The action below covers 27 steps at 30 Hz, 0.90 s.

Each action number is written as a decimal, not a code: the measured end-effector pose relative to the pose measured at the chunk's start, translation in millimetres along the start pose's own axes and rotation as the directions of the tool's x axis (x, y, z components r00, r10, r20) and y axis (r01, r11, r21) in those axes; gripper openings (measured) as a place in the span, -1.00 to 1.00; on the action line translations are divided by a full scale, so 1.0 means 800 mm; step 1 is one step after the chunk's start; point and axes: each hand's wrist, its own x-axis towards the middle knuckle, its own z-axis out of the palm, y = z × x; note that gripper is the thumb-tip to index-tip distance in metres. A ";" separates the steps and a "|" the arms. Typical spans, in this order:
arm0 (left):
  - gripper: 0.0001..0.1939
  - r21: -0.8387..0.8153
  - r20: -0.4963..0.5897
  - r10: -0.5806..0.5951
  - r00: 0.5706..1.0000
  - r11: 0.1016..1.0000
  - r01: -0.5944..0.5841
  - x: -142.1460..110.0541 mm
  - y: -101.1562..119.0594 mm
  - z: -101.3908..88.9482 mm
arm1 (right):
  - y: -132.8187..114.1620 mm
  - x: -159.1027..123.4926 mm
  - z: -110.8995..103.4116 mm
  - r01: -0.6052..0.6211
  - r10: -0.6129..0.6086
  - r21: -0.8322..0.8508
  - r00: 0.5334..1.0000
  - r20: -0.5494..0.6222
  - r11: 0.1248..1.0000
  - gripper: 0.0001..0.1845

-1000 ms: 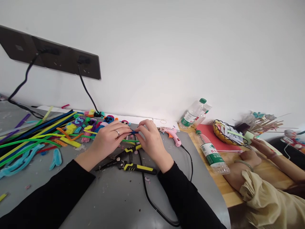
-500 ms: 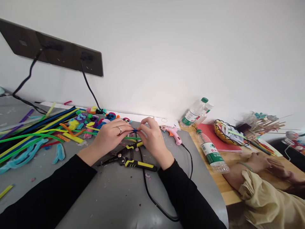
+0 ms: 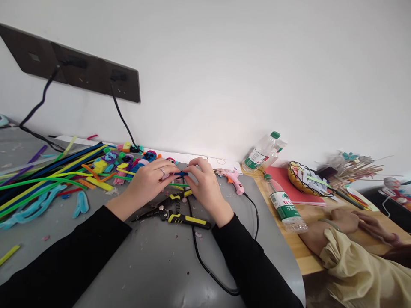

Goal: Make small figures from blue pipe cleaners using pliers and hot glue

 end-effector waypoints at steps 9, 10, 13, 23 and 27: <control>-0.84 0.090 -0.227 -0.197 0.954 0.971 0.222 0.017 -0.007 -0.046 | -0.030 0.006 -0.044 -0.121 -0.047 0.367 0.907 0.418 0.922 -0.69; -0.83 0.105 -0.255 -0.215 0.943 0.963 0.248 0.018 -0.008 -0.052 | -0.034 0.004 -0.049 -0.121 -0.062 0.304 0.845 0.531 0.945 -0.56; -0.80 0.138 -0.320 -0.246 0.915 0.943 0.302 0.021 -0.011 -0.062 | -0.041 -0.001 -0.053 -0.082 0.028 0.044 0.718 0.696 0.996 -0.22; -0.74 -0.114 -0.420 -0.538 0.731 0.830 0.545 0.025 -0.013 -0.064 | -0.043 -0.001 -0.055 0.024 -0.037 0.029 0.778 0.627 0.999 -0.26; -0.68 -0.255 -0.438 -0.696 0.570 0.704 0.663 0.025 -0.022 -0.066 | -0.024 -0.002 -0.084 -0.176 -0.011 0.286 0.836 0.549 0.942 -0.27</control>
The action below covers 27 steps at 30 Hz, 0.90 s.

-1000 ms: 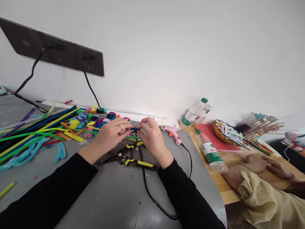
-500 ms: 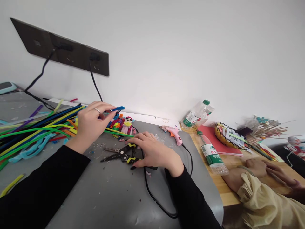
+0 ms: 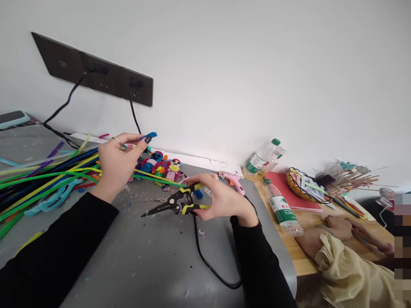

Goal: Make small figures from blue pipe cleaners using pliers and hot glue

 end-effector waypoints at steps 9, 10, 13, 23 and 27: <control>-0.73 -0.015 0.056 -0.118 0.991 0.993 0.119 -0.001 0.009 -0.005 | 0.011 0.009 0.002 -0.079 0.085 0.137 0.996 -0.039 0.987 -0.46; -0.72 -0.008 0.059 -0.130 0.990 0.991 0.130 -0.002 0.010 -0.006 | 0.013 0.011 0.003 -0.085 0.089 0.145 0.996 -0.025 0.986 -0.56; -0.70 0.012 0.073 -0.169 0.983 0.986 0.168 -0.002 0.012 -0.007 | 0.016 0.008 -0.004 -0.093 0.106 0.244 0.993 -0.041 0.965 -0.82; -0.74 0.044 0.121 -0.187 0.975 0.982 0.183 0.000 -0.009 -0.009 | 0.044 0.096 -0.096 -0.091 0.115 0.179 0.984 -0.133 0.980 -0.69; -0.73 0.010 0.126 -0.213 0.969 0.977 0.214 -0.002 -0.019 -0.010 | 0.100 0.168 -0.086 -0.213 0.188 0.080 0.952 0.243 0.974 -0.66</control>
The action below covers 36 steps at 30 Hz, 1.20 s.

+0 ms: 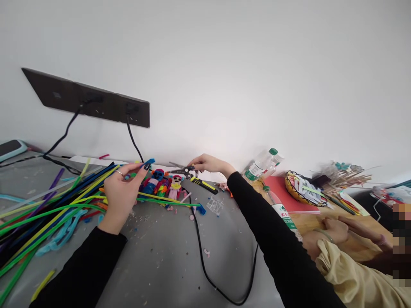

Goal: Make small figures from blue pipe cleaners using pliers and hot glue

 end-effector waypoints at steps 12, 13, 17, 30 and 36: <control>-0.74 0.038 0.239 0.229 0.944 0.969 -0.245 -0.013 0.002 0.010 | -0.007 -0.025 0.027 -0.109 0.021 -0.236 0.938 -0.347 0.966 -0.62; -0.74 0.030 0.269 0.253 0.929 0.962 -0.271 -0.014 0.003 0.011 | -0.010 -0.050 0.034 -0.146 0.001 -0.283 0.890 -0.455 0.948 -0.64; -0.72 -0.059 0.504 0.246 0.828 0.966 -0.251 -0.022 0.014 0.016 | -0.014 -0.139 0.105 -0.336 0.135 -0.269 0.814 -0.564 0.902 -0.81; -0.71 0.073 0.995 -0.060 0.083 0.984 -0.161 -0.034 0.027 0.019 | -0.054 -0.168 0.232 -0.343 0.135 -0.080 0.560 -0.818 0.936 -0.74; -0.71 0.058 0.998 -0.055 0.026 0.987 -0.150 -0.044 0.014 0.030 | -0.100 -0.183 0.267 -0.167 0.225 0.171 0.388 -0.894 0.971 -0.82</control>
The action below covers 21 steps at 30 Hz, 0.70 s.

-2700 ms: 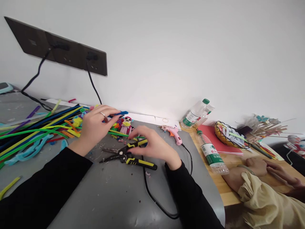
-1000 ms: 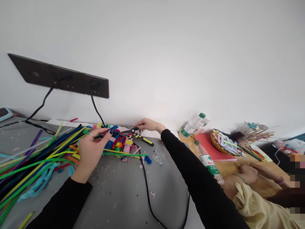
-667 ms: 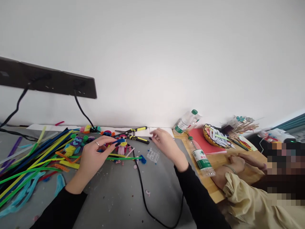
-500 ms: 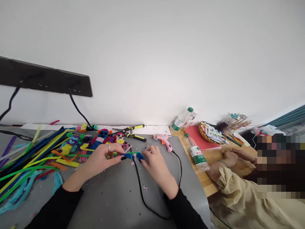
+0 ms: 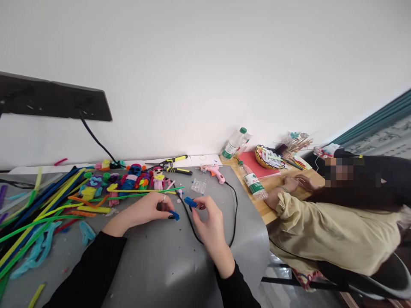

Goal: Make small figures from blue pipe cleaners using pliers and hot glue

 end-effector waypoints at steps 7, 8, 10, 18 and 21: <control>-0.70 0.027 0.038 -0.027 0.999 0.999 0.026 0.002 -0.003 0.000 | -0.010 -0.041 0.039 -0.338 0.311 0.252 0.940 0.141 0.907 -0.81; -0.71 0.025 0.051 -0.026 0.998 0.999 0.025 0.002 -0.003 -0.001 | -0.008 -0.043 0.042 -0.392 0.360 0.290 0.919 0.159 0.873 -0.76; -0.73 0.031 0.056 0.005 0.998 1.000 -0.007 0.002 -0.002 -0.001 | -0.003 -0.045 0.045 -0.472 0.433 0.354 0.882 0.188 0.807 -0.65; -0.73 -0.133 -0.054 0.094 0.994 0.986 -0.101 -0.001 0.013 0.002 | -0.002 -0.030 0.044 -0.484 0.429 0.312 0.873 0.230 0.818 -0.59; -0.79 -0.161 -0.102 0.091 0.991 0.981 -0.107 -0.002 0.014 0.001 | 0.023 0.002 0.018 -0.309 0.309 0.081 0.951 0.005 0.948 -0.69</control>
